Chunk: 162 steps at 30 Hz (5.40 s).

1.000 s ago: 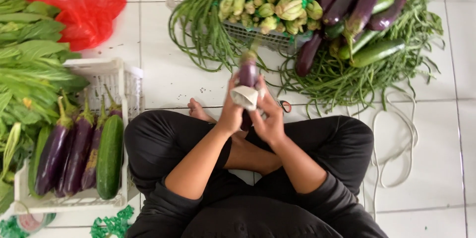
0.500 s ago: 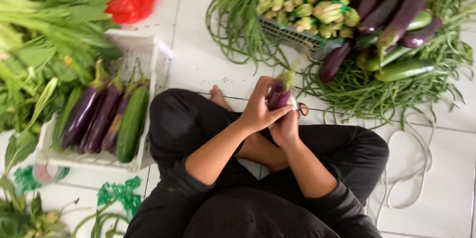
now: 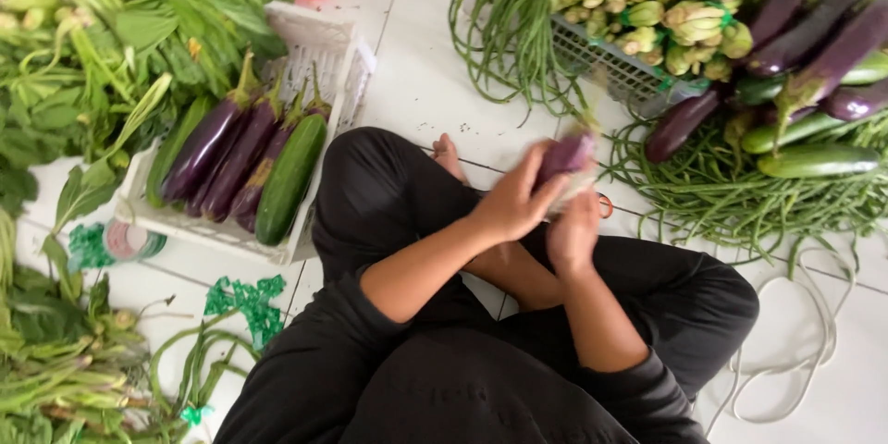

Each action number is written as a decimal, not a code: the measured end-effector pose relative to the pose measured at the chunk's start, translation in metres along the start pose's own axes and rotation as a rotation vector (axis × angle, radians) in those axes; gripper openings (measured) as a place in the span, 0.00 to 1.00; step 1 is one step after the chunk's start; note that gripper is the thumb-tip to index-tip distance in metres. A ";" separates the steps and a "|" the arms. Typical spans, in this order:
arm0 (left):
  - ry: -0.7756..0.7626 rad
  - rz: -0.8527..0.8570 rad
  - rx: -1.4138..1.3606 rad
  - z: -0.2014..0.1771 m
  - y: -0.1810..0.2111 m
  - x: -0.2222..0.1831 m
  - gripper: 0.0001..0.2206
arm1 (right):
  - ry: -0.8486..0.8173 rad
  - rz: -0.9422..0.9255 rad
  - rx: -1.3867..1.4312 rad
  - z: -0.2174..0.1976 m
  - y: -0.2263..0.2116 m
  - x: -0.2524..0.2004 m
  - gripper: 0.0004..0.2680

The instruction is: The person wipes a cucumber and several eggplants with a cloth while sitting on the floor, then places the eggplants into a white plastic crate.

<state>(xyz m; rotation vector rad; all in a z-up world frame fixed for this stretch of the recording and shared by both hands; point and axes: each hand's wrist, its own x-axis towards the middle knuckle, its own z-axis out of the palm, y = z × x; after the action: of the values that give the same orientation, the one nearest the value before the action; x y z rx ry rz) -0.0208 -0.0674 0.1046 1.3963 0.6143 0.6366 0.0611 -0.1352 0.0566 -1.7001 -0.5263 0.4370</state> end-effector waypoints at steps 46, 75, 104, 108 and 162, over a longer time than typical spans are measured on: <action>0.182 -0.095 0.205 -0.059 0.048 0.002 0.32 | -0.534 -0.721 -0.076 0.007 0.001 -0.034 0.15; 0.442 -0.267 1.646 -0.303 0.021 -0.113 0.37 | -0.604 -0.471 -0.001 0.016 -0.006 -0.029 0.11; -0.324 0.459 1.094 -0.071 0.038 0.071 0.22 | -0.366 -0.291 -0.159 -0.107 -0.017 0.022 0.19; -0.564 -0.061 1.131 -0.054 -0.038 0.073 0.26 | -0.081 0.010 -0.210 -0.132 0.042 0.037 0.13; -0.841 -0.711 -0.228 -0.050 -0.006 0.067 0.36 | -0.197 -0.769 -0.778 -0.078 0.012 0.092 0.21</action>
<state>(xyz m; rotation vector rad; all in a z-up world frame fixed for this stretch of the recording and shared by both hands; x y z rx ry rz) -0.0104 0.0147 0.0935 0.9991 0.2955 -0.4361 0.1817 -0.1481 0.0593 -1.9962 -1.5684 -0.2049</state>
